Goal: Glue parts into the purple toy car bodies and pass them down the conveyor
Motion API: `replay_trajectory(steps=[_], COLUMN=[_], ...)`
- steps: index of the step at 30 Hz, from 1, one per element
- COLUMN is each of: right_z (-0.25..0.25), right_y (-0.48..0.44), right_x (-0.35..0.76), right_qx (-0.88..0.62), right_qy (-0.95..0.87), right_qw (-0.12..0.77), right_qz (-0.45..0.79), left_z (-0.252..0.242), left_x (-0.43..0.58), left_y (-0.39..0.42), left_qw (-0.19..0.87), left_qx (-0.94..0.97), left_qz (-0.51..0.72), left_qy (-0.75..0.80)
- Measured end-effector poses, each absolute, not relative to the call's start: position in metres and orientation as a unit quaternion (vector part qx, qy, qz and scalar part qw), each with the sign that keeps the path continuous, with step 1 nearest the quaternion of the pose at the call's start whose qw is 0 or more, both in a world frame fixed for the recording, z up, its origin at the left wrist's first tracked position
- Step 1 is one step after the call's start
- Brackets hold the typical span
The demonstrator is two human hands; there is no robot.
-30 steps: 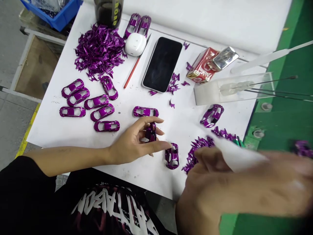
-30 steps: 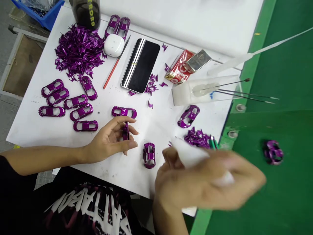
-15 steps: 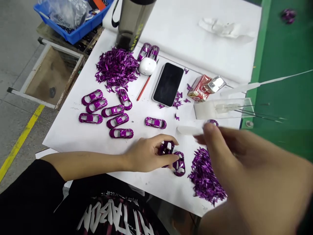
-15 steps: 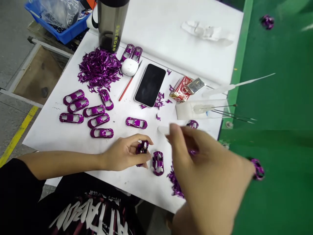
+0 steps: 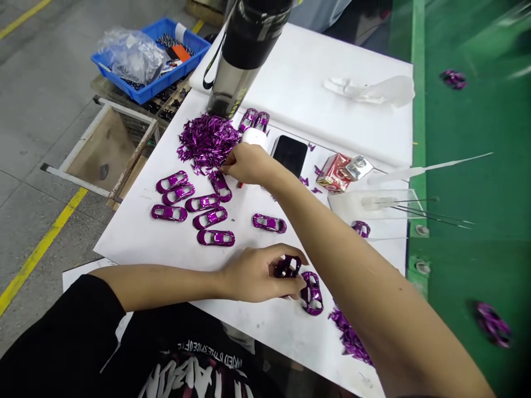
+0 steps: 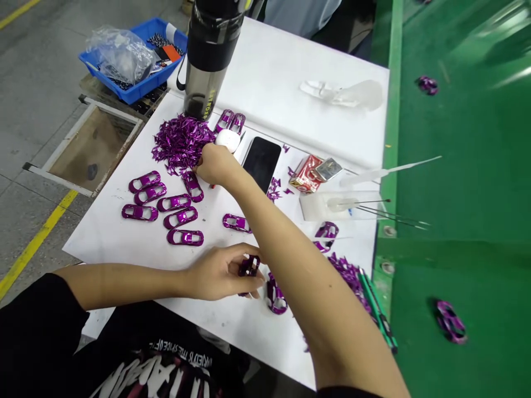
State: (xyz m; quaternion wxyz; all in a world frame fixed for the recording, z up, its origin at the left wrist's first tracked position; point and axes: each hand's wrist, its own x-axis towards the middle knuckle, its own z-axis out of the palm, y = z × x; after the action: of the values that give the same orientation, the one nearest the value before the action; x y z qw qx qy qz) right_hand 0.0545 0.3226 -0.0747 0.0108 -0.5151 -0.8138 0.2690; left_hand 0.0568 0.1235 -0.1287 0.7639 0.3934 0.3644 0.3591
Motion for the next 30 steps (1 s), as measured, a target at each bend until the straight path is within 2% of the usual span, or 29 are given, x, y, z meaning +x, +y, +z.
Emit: replay_trajectory(steps=[2, 4, 9, 11, 13, 17, 22, 25, 28, 30], right_z=[-0.067, -0.054, -0.015, -0.011, -0.019, -0.056, -0.087, -0.093, -0.093, -0.09], right_y=[0.319, 0.306, 0.221, 0.176, 0.137, 0.091, 0.073, 0.072, 0.074, 0.075], right_x=[0.058, 0.069, 0.131, 0.161, 0.186, 0.215, 0.227, 0.232, 0.237, 0.24], right_qx=[-0.519, -0.533, -0.55, -0.614, -0.681, -0.723, -0.717, -0.661, -0.572, -0.539], right_qy=[-0.807, -0.795, -0.715, -0.622, -0.532, -0.466, -0.498, -0.619, -0.754, -0.784], right_qw=[0.005, 0.034, 0.287, 0.39, 0.415, 0.401, 0.412, 0.395, 0.324, 0.309], right_qz=[0.282, 0.286, 0.323, 0.289, 0.286, 0.315, 0.263, 0.152, 0.016, 0.005], left_z=[-0.127, -0.124, -0.116, -0.114, -0.113, -0.112, -0.109, -0.109, -0.11, -0.111], left_x=[0.057, 0.057, 0.053, 0.05, 0.047, 0.048, 0.051, 0.051, 0.051, 0.053], left_y=[0.123, 0.124, 0.132, 0.136, 0.137, 0.134, 0.13, 0.131, 0.13, 0.128], left_qw=[0.78, 0.803, 0.855, 0.866, 0.868, 0.864, 0.859, 0.859, 0.846, 0.829], left_qx=[0.369, 0.331, 0.215, 0.178, 0.16, 0.173, 0.241, 0.261, 0.287, 0.315], left_qz=[0.358, 0.362, 0.374, 0.374, 0.379, 0.381, 0.349, 0.341, 0.351, 0.361], left_qy=[0.358, 0.338, 0.287, 0.281, 0.279, 0.281, 0.286, 0.28, 0.282, 0.29])
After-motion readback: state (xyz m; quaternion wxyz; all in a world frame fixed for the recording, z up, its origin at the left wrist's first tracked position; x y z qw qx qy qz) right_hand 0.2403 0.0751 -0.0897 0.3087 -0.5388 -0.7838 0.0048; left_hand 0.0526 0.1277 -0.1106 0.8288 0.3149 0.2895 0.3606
